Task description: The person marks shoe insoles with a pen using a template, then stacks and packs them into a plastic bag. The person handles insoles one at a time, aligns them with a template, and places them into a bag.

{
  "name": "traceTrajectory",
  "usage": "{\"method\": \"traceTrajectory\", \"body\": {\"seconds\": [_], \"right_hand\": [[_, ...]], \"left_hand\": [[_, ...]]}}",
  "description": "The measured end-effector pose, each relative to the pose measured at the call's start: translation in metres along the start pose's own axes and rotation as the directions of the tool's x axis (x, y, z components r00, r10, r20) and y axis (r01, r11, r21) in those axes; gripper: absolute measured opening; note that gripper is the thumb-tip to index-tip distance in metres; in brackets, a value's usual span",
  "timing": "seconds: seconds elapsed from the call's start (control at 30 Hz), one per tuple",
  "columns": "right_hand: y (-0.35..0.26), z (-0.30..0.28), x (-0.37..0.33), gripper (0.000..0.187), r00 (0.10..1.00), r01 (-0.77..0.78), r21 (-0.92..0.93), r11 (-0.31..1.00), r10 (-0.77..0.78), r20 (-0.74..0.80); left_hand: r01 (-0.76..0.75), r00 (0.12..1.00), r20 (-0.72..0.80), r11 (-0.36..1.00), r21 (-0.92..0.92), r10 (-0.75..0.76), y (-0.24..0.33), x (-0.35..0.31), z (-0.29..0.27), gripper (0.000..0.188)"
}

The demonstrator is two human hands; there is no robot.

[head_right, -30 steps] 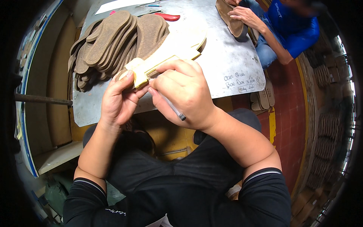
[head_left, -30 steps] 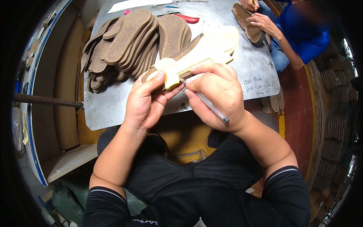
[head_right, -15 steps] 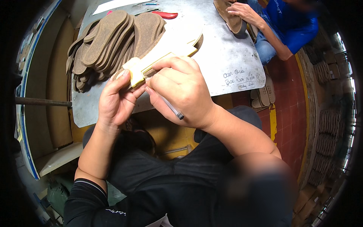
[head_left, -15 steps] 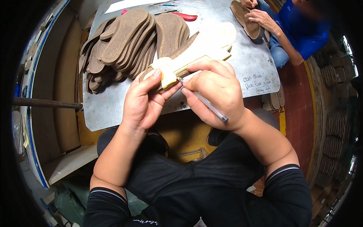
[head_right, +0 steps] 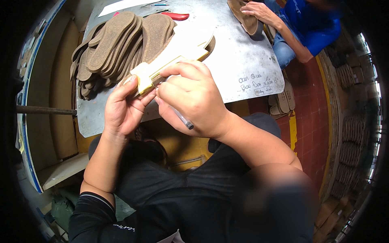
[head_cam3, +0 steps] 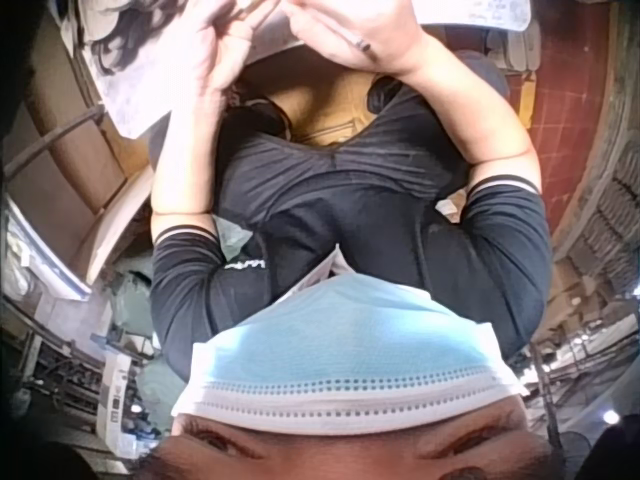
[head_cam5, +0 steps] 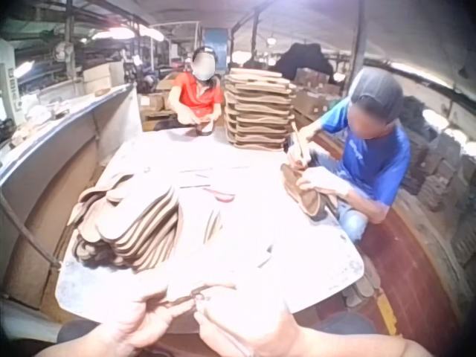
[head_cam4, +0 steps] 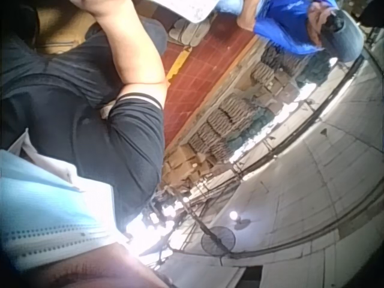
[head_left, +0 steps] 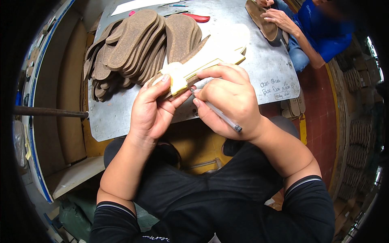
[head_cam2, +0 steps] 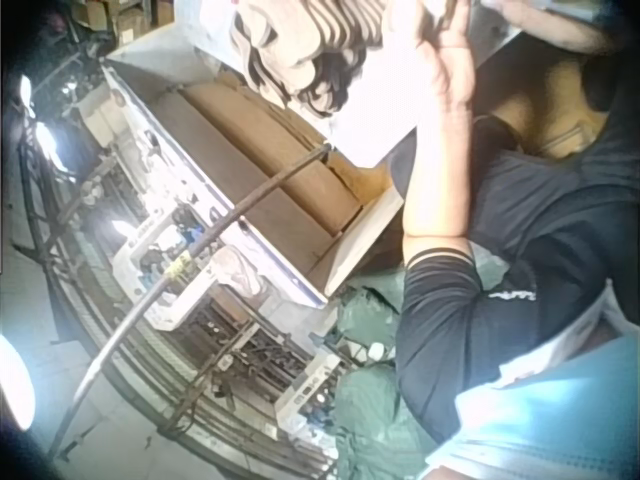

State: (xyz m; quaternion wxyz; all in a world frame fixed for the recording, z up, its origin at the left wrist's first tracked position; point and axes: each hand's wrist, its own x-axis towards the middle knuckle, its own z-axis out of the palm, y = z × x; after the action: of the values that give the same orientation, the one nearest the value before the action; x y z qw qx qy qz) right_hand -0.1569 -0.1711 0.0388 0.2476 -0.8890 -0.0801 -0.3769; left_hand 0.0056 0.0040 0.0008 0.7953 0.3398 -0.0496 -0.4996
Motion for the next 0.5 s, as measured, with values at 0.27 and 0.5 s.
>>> {"method": "traceTrajectory", "body": {"seconds": [0.27, 0.5], "right_hand": [[0.002, 0.002, -0.001, 0.015, 0.997, 0.012, 0.015, 1.000, -0.011, -0.077], [-0.005, 0.023, -0.010, 0.018, 0.999, -0.044, 0.060, 0.997, 0.045, -0.011]], "left_hand": [[-0.019, 1.000, 0.018, 1.000, 0.016, 0.019, 0.000, -0.001, 0.005, 0.043], [-0.073, 0.996, -0.037, 0.987, 0.146, 0.079, -0.010, 0.000, 0.008, 0.032]]}}
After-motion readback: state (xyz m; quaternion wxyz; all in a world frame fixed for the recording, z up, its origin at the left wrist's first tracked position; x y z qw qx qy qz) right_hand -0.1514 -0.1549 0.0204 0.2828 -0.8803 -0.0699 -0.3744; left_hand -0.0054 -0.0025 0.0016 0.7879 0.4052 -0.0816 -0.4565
